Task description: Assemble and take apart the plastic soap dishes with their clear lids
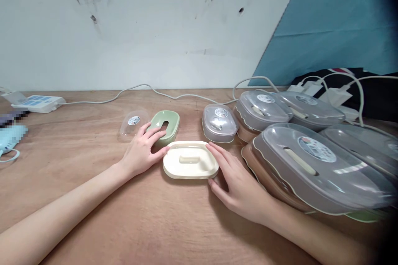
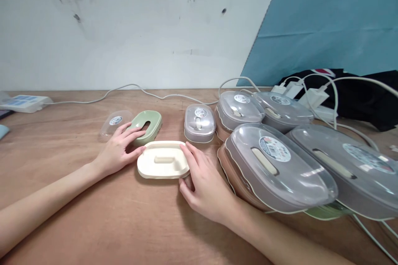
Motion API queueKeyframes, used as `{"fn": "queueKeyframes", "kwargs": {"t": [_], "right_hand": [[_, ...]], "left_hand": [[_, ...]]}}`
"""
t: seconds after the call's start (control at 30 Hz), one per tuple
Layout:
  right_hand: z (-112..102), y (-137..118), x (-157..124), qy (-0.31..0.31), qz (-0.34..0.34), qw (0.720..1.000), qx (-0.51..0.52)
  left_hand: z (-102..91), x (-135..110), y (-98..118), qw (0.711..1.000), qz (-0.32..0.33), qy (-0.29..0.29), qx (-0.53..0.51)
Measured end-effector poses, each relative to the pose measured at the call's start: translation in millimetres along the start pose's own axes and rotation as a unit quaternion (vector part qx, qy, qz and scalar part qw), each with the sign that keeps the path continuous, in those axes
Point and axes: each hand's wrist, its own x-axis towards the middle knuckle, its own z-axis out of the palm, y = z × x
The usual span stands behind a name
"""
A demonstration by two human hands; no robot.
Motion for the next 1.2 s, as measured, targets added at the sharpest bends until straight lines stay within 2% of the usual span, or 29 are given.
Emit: {"fn": "queueKeyframes", "kwargs": {"t": [0.2,0.37,0.5,0.6,0.67,0.77,0.87,1.03,1.2], "right_hand": [[0.1,-1.9,1.7,0.001,-0.003,1.0,-0.004],[0.7,-1.6,2.6,0.005,-0.006,1.0,-0.001],[-0.1,-0.7,2.2,-0.001,-0.005,1.0,0.0],[-0.6,0.4,1.6,-0.001,-0.001,1.0,0.007],[-0.4,1.2,1.4,-0.002,0.009,1.0,0.021],[0.6,2.7,1.7,0.015,0.036,0.998,0.056],[1.0,4.2,2.7,0.039,0.056,0.994,0.089],[-0.7,2.8,4.0,0.028,0.049,0.994,0.091],[0.4,-0.9,2.8,0.023,0.04,0.999,0.027]], "left_hand": [[-2.0,9.3,-3.1,0.999,-0.014,0.021,-0.026],[2.9,23.4,-5.5,0.998,0.005,0.008,-0.066],[2.8,23.3,-6.5,0.992,-0.003,0.072,-0.106],[-2.0,16.3,-4.4,0.983,0.028,0.11,-0.143],[-4.8,11.5,-0.8,0.975,0.088,0.093,-0.182],[-5.8,6.9,7.7,0.951,0.198,0.002,-0.236],[-4.9,5.5,15.7,0.933,0.261,-0.072,-0.237],[-4.4,4.2,18.7,0.932,0.285,-0.072,-0.212],[-3.7,2.7,17.1,0.929,0.312,-0.059,-0.189]]}}
